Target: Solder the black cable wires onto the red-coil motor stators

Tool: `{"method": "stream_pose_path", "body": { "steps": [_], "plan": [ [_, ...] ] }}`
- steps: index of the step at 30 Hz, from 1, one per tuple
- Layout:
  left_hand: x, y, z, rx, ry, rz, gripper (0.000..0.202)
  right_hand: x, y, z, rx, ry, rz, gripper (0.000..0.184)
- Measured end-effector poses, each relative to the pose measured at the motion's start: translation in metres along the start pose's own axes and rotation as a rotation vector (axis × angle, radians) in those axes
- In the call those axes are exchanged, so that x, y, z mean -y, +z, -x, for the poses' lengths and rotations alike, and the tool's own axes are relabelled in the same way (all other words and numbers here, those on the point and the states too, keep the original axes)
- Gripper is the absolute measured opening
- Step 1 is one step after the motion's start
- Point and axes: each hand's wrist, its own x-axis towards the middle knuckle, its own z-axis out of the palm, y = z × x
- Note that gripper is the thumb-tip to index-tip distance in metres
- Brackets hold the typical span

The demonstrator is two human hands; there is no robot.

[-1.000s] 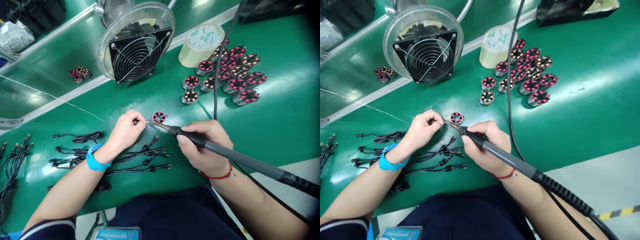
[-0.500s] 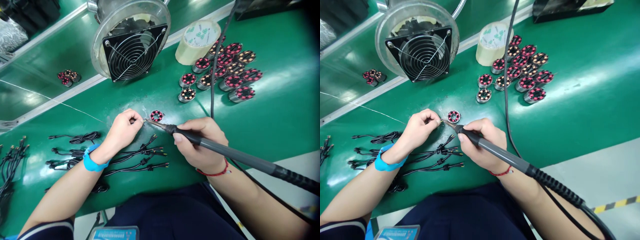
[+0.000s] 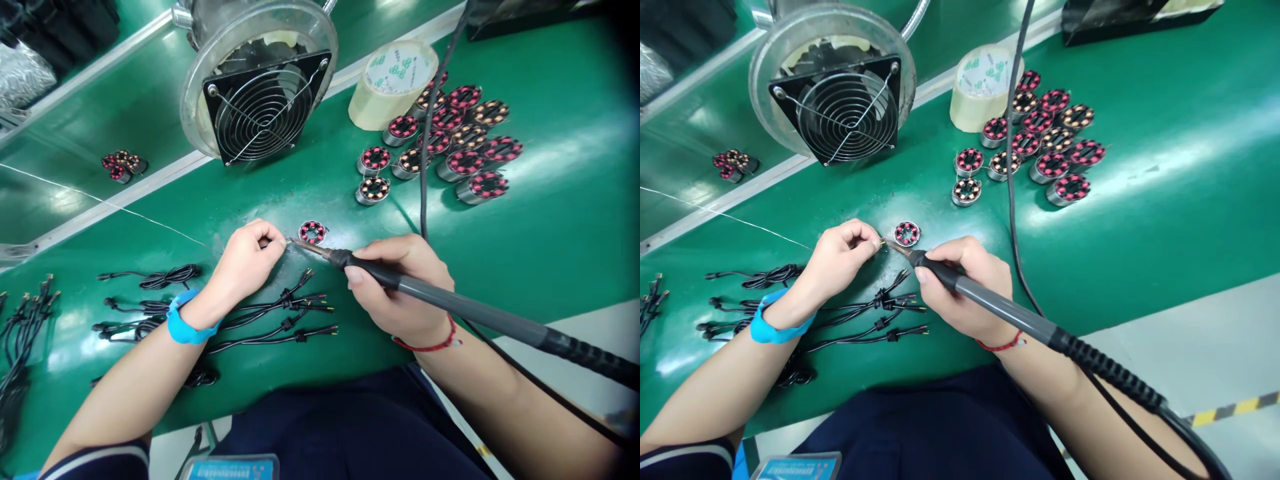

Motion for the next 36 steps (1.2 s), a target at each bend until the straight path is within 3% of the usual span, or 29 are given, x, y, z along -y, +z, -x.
{"method": "stream_pose_path", "body": {
  "steps": [11,16,19,22,26,29,36],
  "plan": [
    [-0.001,-0.001,0.000,-0.012,-0.016,-0.006,0.010,-0.003,0.001,0.003,-0.016,0.060,-0.056,0.013],
    [-0.002,0.000,-0.001,-0.020,-0.026,0.010,0.010,-0.003,0.002,0.000,0.005,-0.002,-0.057,0.014],
    [-0.003,-0.001,-0.001,-0.022,-0.033,0.014,0.012,-0.001,0.002,-0.006,0.103,-0.041,-0.068,0.025],
    [-0.004,-0.001,-0.001,-0.022,-0.039,-0.006,0.011,0.001,0.002,-0.015,0.229,0.011,-0.118,0.034],
    [-0.004,-0.001,0.000,-0.027,-0.049,-0.003,0.010,0.005,0.004,-0.036,0.420,0.143,-0.097,0.026],
    [-0.003,-0.001,-0.001,-0.023,-0.036,0.007,0.010,0.006,0.012,-0.048,0.537,0.128,-0.045,0.023],
    [-0.002,-0.001,-0.002,-0.032,-0.007,-0.005,0.009,-0.009,0.040,-0.040,0.524,0.008,-0.002,0.036]
  ]
}}
